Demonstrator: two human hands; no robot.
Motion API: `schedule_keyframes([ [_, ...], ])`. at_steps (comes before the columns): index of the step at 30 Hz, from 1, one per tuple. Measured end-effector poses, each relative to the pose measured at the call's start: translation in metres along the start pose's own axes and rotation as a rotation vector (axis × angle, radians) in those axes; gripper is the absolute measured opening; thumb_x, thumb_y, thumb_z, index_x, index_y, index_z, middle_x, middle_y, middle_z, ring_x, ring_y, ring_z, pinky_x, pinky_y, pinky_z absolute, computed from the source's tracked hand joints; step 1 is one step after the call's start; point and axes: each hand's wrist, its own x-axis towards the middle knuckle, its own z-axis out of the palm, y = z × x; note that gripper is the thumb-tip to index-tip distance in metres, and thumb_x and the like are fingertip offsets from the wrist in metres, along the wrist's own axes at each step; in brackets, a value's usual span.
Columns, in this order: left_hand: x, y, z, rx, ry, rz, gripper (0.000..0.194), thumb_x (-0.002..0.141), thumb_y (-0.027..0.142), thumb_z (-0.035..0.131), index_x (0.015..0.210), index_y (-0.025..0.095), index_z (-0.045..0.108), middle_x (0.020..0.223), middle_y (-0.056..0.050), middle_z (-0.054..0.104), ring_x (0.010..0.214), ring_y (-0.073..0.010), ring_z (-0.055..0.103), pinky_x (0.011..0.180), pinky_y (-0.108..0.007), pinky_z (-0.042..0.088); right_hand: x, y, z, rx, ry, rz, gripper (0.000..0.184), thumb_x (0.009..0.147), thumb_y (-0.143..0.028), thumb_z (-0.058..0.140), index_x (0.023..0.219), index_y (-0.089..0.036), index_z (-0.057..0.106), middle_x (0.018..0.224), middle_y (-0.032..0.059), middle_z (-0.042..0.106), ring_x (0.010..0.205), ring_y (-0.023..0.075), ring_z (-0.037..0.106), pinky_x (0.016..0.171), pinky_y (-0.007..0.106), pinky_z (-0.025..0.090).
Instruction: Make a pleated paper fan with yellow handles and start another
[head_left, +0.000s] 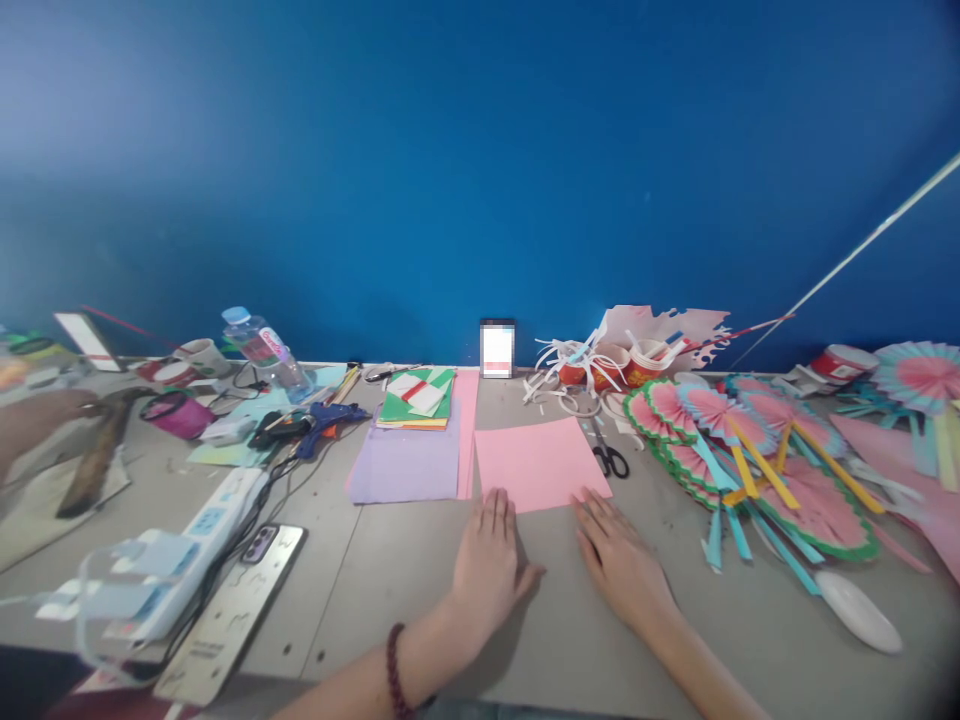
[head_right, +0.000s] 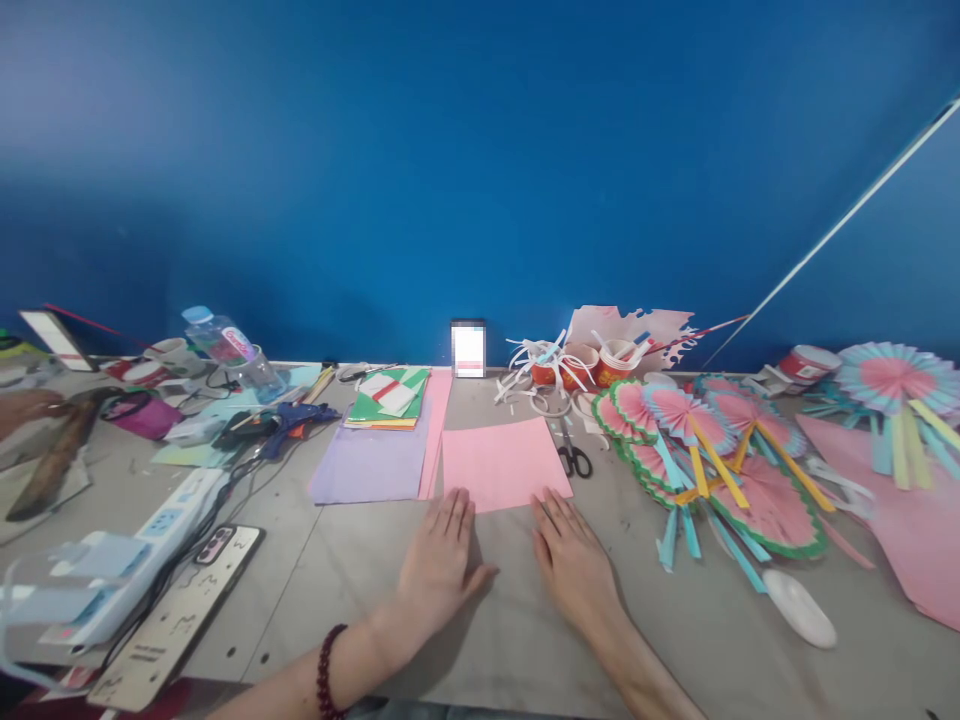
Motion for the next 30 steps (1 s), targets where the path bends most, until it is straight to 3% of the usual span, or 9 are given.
schedule_keyframes([
  [4, -0.007, -0.002, -0.003, 0.024, 0.034, -0.051, 0.067, 0.088, 0.053, 0.042, 0.138, 0.009, 0.046, 0.141, -0.020, 0.048, 0.136, -0.0341, 0.036, 0.111, -0.052, 0.030, 0.000, 0.000, 0.000, 0.014, 0.000, 0.010, 0.043, 0.092, -0.025, 0.038, 0.128, -0.015, 0.059, 0.133, 0.0119, 0.058, 0.121, 0.0250, 0.057, 0.097, 0.042, 0.052],
  [8, -0.012, -0.004, -0.008, 0.066, 0.032, -0.101, 0.059, 0.087, 0.043, 0.045, 0.131, 0.003, 0.053, 0.138, -0.023, 0.050, 0.132, -0.0346, 0.042, 0.109, -0.052, 0.033, 0.000, 0.000, -0.002, 0.006, -0.008, 0.013, 0.043, 0.093, -0.024, 0.036, 0.128, -0.015, 0.059, 0.132, 0.0114, 0.059, 0.122, 0.0245, 0.056, 0.097, 0.042, 0.052],
  [18, -0.012, -0.024, -0.024, 0.103, 0.053, -0.088, 0.036, 0.087, 0.028, 0.045, 0.110, 0.011, 0.066, 0.122, -0.018, 0.064, 0.121, -0.0322, 0.053, 0.102, -0.051, 0.040, 0.001, 0.000, -0.002, -0.068, -0.022, -0.031, 0.044, 0.094, -0.026, 0.035, 0.128, -0.011, 0.059, 0.132, 0.0142, 0.059, 0.120, 0.0262, 0.057, 0.096, 0.043, 0.053],
  [24, -0.003, -0.023, -0.027, -0.012, 0.192, -0.036, 0.038, 0.090, 0.021, 0.038, 0.122, 0.013, 0.057, 0.132, -0.014, 0.057, 0.132, -0.0281, 0.043, 0.102, -0.046, 0.042, -0.001, 0.002, 0.001, -0.029, -0.015, -0.044, 0.044, 0.093, -0.026, 0.038, 0.133, -0.018, 0.054, 0.136, 0.0136, 0.055, 0.124, 0.0260, 0.053, 0.097, 0.043, 0.050],
  [28, 0.004, -0.009, -0.019, -0.112, 0.102, 0.093, 0.042, 0.092, 0.029, 0.040, 0.131, 0.016, 0.049, 0.135, -0.010, 0.056, 0.123, -0.0237, 0.052, 0.103, -0.040, 0.043, 0.000, -0.003, -0.001, -0.027, -0.021, -0.053, 0.043, 0.093, -0.027, 0.040, 0.134, -0.024, 0.053, 0.138, 0.0104, 0.054, 0.126, 0.0279, 0.051, 0.098, 0.047, 0.047],
  [30, 0.004, -0.003, -0.013, -0.140, 0.058, 0.111, 0.049, 0.092, 0.038, 0.043, 0.135, 0.016, 0.045, 0.139, -0.010, 0.052, 0.126, -0.0248, 0.049, 0.105, -0.040, 0.041, 0.001, -0.008, -0.002, -0.033, -0.039, -0.061, 0.042, 0.092, -0.029, 0.041, 0.132, -0.025, 0.055, 0.137, 0.0089, 0.055, 0.125, 0.0303, 0.051, 0.098, 0.049, 0.047],
])
